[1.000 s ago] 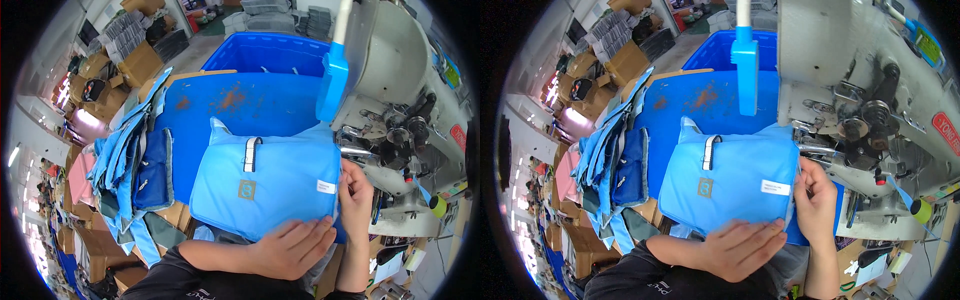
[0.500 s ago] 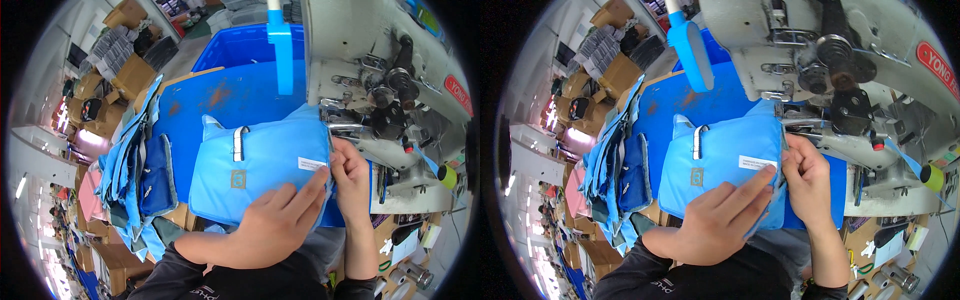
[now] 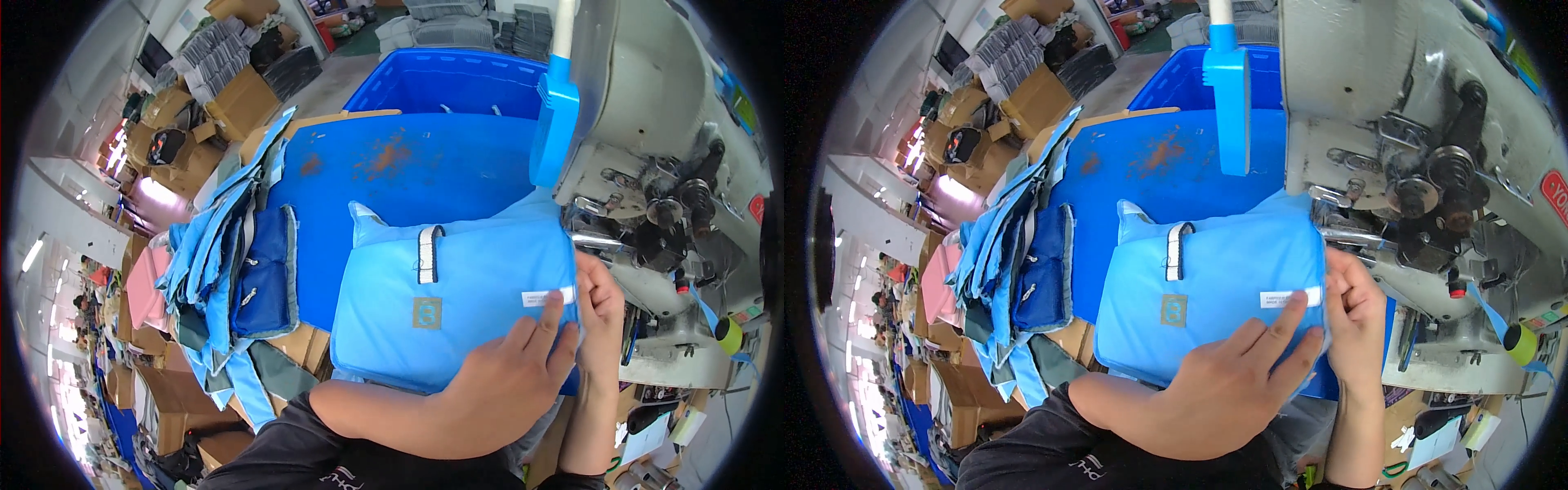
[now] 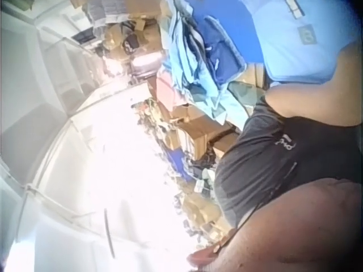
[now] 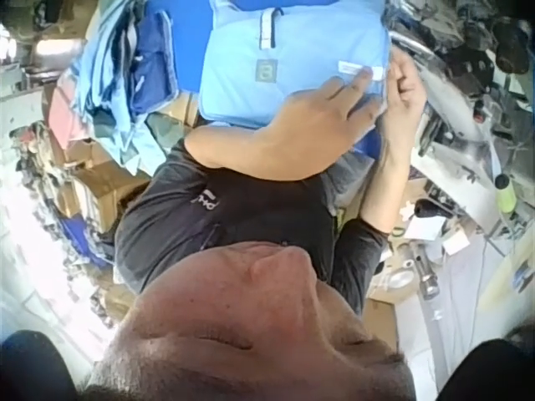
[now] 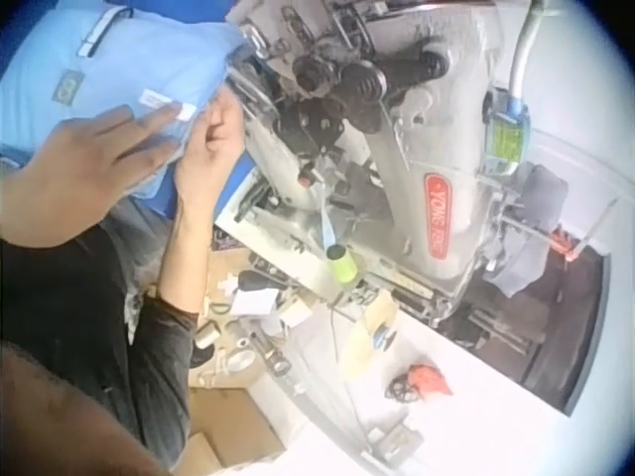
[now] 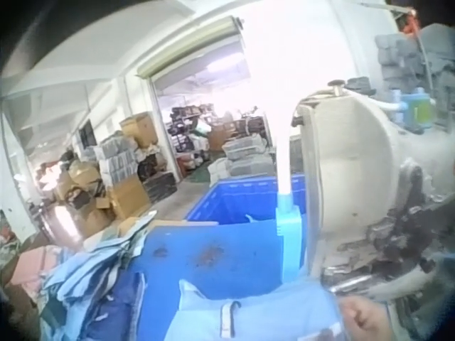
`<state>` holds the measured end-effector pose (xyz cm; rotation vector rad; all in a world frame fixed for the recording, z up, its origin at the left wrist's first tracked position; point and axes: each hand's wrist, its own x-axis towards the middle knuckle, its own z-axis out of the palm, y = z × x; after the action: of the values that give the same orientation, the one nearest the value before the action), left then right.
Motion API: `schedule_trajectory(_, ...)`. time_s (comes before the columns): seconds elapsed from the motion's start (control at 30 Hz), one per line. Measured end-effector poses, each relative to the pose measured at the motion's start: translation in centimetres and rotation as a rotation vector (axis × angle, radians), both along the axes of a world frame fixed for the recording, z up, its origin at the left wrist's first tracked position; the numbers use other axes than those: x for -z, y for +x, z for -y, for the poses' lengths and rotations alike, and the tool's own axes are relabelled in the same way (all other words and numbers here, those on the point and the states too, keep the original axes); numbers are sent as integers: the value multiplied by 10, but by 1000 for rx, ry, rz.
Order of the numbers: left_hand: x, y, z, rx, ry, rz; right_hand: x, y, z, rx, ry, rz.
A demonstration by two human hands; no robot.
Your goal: Assembling and sewing components of a blue fabric bag using an industrial sewing machine.
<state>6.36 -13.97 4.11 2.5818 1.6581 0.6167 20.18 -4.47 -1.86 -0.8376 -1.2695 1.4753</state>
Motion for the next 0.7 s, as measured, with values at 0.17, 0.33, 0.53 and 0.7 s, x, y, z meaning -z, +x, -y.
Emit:
schedule_trajectory(0.17,1,-6,-10,2,16,-37,-8,1,-7,-28,21,97)
schedule_trajectory(0.33,-1,-17,-18,20,14,-15,-15,4,-2,-4,69,307)
schedule_trajectory(0.53,-13,-38,-29,68,-14,77,-42,-2,20,160,472,729)
schedule_trajectory(0.7,-22,-48,-40,145,19,243,-51,3,35,-44,543,817)
